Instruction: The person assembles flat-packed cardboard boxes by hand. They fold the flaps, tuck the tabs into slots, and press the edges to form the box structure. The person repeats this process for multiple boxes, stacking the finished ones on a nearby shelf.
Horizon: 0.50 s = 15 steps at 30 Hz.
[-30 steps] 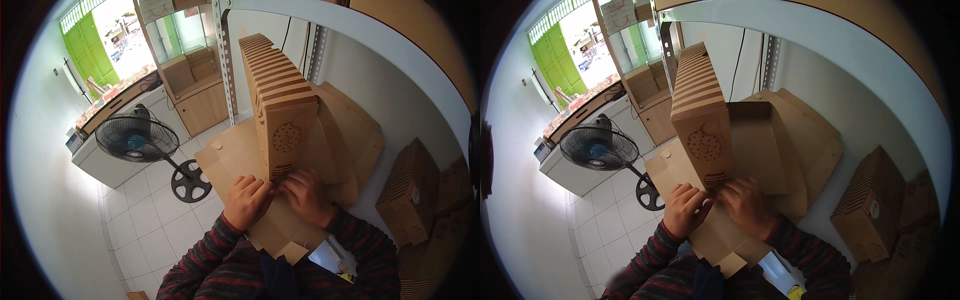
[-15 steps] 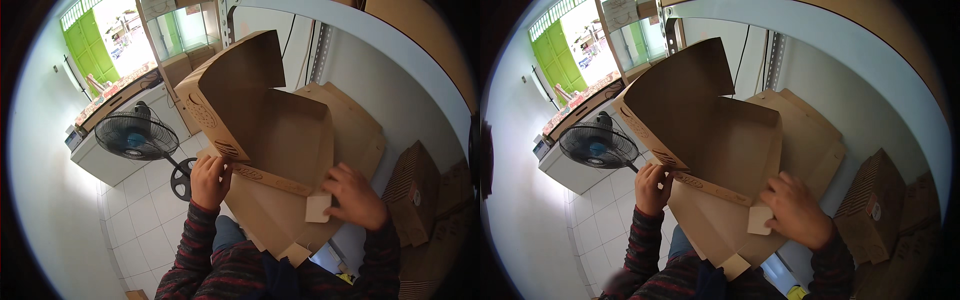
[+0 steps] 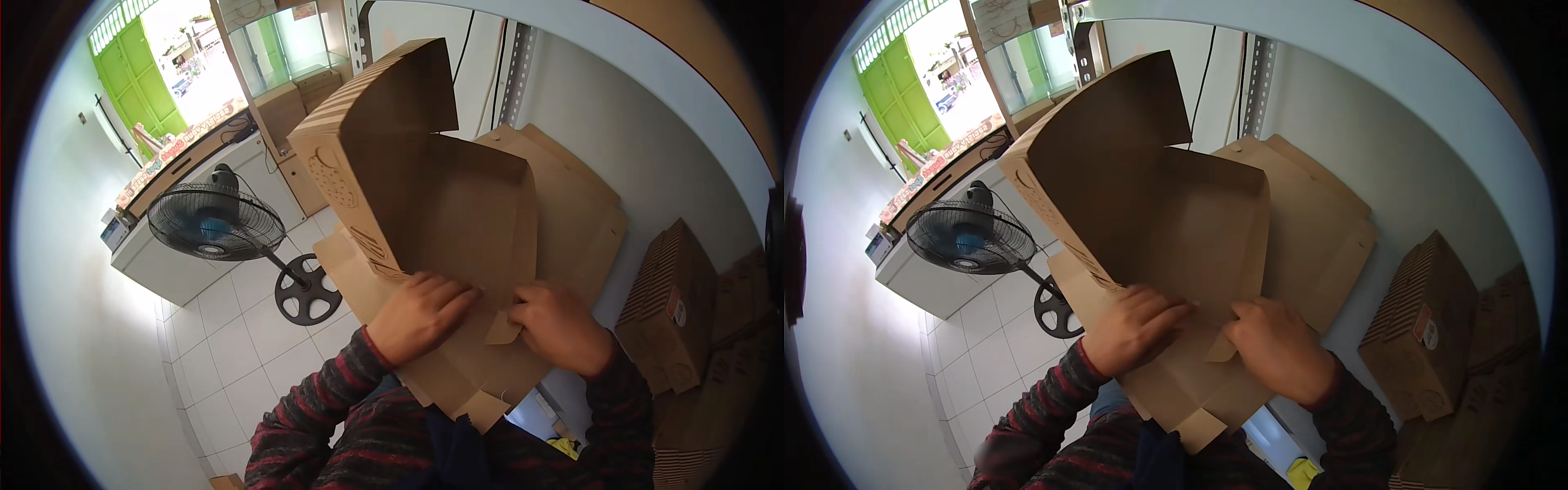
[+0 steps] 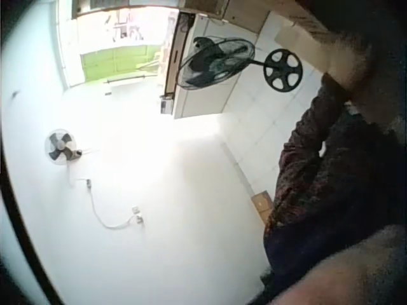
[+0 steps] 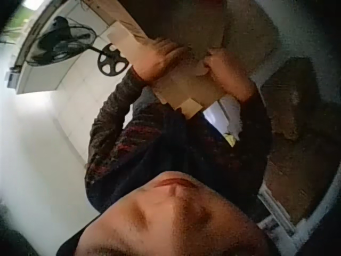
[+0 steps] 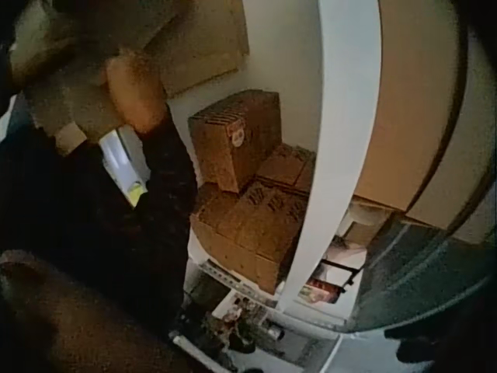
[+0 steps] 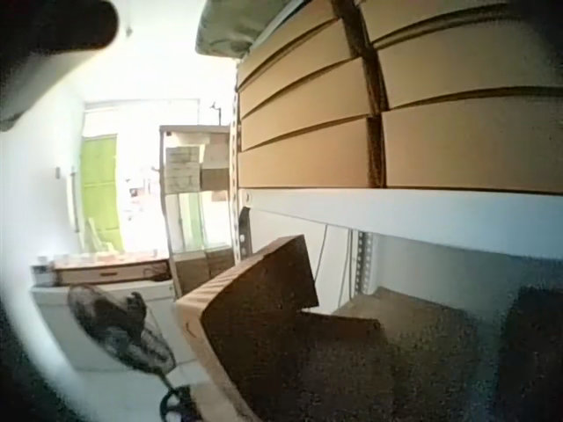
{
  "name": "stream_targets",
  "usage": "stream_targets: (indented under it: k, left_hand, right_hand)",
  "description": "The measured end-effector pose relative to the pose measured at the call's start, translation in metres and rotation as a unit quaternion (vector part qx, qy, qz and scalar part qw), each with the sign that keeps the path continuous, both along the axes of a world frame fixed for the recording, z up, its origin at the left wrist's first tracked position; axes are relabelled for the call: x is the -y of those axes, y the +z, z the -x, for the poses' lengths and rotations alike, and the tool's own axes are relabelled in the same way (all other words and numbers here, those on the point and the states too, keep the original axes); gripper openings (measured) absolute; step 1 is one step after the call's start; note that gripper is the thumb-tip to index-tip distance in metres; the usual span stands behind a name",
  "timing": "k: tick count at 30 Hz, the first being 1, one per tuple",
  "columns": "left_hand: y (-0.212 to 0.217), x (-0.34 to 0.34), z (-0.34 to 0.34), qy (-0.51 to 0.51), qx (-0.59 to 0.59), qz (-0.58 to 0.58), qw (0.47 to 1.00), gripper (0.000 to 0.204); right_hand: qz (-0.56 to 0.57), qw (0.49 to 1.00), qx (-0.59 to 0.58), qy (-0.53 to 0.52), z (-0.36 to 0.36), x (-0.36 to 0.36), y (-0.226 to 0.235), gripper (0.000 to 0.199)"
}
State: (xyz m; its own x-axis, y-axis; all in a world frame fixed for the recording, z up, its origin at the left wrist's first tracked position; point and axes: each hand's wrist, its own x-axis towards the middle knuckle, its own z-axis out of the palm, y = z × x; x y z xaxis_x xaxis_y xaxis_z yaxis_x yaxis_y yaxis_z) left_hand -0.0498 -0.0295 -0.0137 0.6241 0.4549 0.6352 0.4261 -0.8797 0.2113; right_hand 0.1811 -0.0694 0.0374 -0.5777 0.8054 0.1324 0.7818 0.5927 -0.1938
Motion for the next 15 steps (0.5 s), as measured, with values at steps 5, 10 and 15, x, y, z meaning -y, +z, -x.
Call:
stream_targets:
  k: [5,10,15]
  left_hand:
    - [-0.013,-0.01,-0.005,-0.027,-0.035,0.056,0.997,0.019]
    - [-0.021,-0.013,0.002,-0.06,-0.009,0.095,0.994,0.016]
    - [-0.021,-0.01,0.004,-0.05,-0.01,0.06,0.997,0.014]
  right_hand:
    - [-0.007,1.0,0.017,-0.002,-0.003,-0.004,0.002,0.006]
    - [0.019,1.0,0.002,-0.014,-0.013,-0.016,0.002,0.003]
    - [0.062,0.997,-0.043,-0.007,-0.025,-0.031,-0.006,0.006]
